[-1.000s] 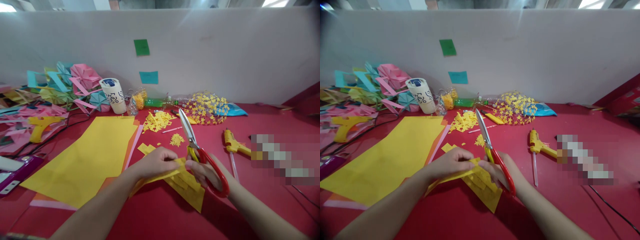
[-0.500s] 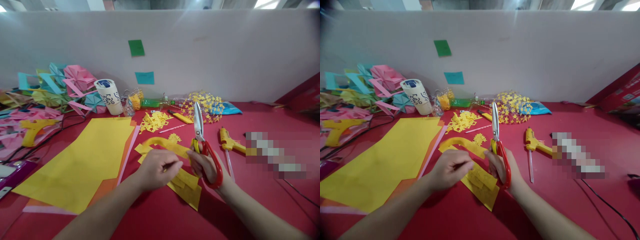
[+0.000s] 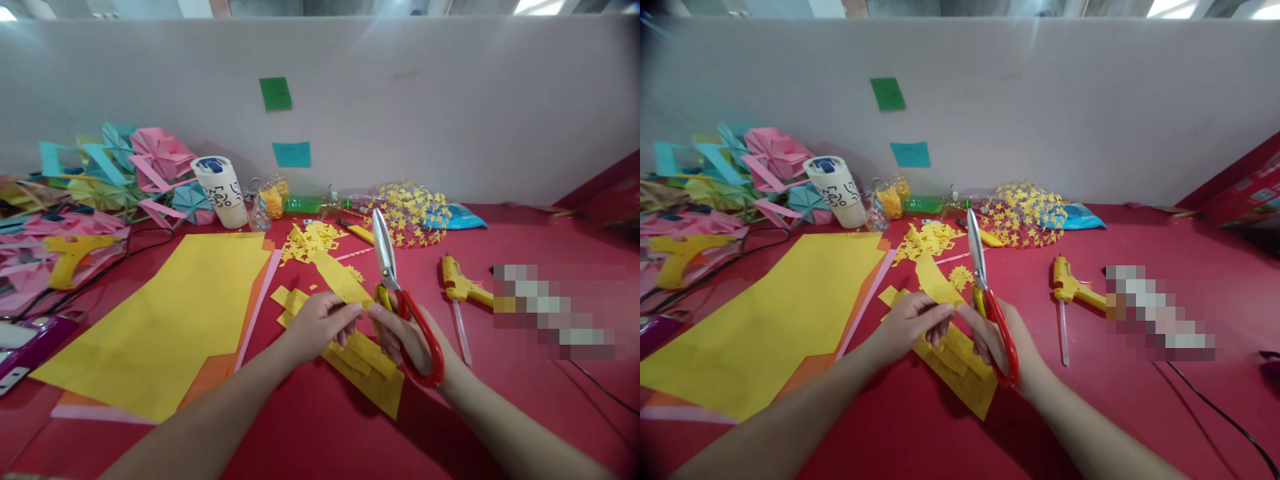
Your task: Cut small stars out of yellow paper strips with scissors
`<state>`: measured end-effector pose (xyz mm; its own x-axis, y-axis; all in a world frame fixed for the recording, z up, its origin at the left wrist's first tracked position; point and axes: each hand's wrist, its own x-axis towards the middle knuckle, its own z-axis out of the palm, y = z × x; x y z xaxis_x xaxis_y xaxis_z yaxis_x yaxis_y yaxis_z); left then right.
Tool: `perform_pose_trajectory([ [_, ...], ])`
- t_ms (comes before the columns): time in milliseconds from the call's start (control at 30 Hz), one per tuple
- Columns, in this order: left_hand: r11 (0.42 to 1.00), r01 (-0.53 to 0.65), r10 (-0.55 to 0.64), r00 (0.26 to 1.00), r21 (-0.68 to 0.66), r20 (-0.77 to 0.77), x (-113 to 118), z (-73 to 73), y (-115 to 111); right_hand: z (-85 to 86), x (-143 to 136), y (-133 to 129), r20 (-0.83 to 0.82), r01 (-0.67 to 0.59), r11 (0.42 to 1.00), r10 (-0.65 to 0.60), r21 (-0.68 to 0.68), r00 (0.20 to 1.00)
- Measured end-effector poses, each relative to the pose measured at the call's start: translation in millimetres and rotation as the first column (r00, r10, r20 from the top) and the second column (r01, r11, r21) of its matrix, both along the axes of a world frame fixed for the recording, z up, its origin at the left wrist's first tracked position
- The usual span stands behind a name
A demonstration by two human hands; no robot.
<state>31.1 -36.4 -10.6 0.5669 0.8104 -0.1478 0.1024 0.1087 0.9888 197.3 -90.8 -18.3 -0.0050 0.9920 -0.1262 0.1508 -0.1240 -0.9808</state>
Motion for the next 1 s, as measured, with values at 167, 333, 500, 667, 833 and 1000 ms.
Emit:
perform_pose_trajectory([
  [167, 0.960, -0.278, 0.275, 0.923, -0.026, 0.269, -12, 1.8, 18, 13.6, 7, -1, 0.261, -0.158, 0.987, 0.161, -0.032, 0.952],
  [333, 0.904, -0.427, 0.399, 0.833, -0.012, 0.383, -22, 3.1, 30, 10.3, 11, -3, 0.418, -0.293, 0.953, 0.299, -0.082, 0.858],
  [500, 0.900, -0.437, 0.399, 0.827, 0.005, 0.397, -21, 2.6, 30, 8.9, 12, -5, 0.341, -0.374, 0.924, 0.379, -0.082, 0.860],
  [667, 0.893, -0.449, 0.403, 0.823, 0.022, 0.401, -20, 2.0, 29, 10.8, 10, -6, 0.252, -0.370, 0.922, 0.386, -0.110, 0.887],
  [833, 0.893, -0.449, 0.400, 0.825, 0.033, 0.400, -21, 1.4, 29, 17.2, 7, -6, 0.127, -0.377, 0.906, 0.404, -0.191, 0.906],
  [1000, 0.892, -0.450, 0.395, 0.826, 0.050, 0.403, -20, 1.2, 28, 20.7, 4, -5, 0.102, -0.363, 0.907, 0.390, -0.213, 0.915],
])
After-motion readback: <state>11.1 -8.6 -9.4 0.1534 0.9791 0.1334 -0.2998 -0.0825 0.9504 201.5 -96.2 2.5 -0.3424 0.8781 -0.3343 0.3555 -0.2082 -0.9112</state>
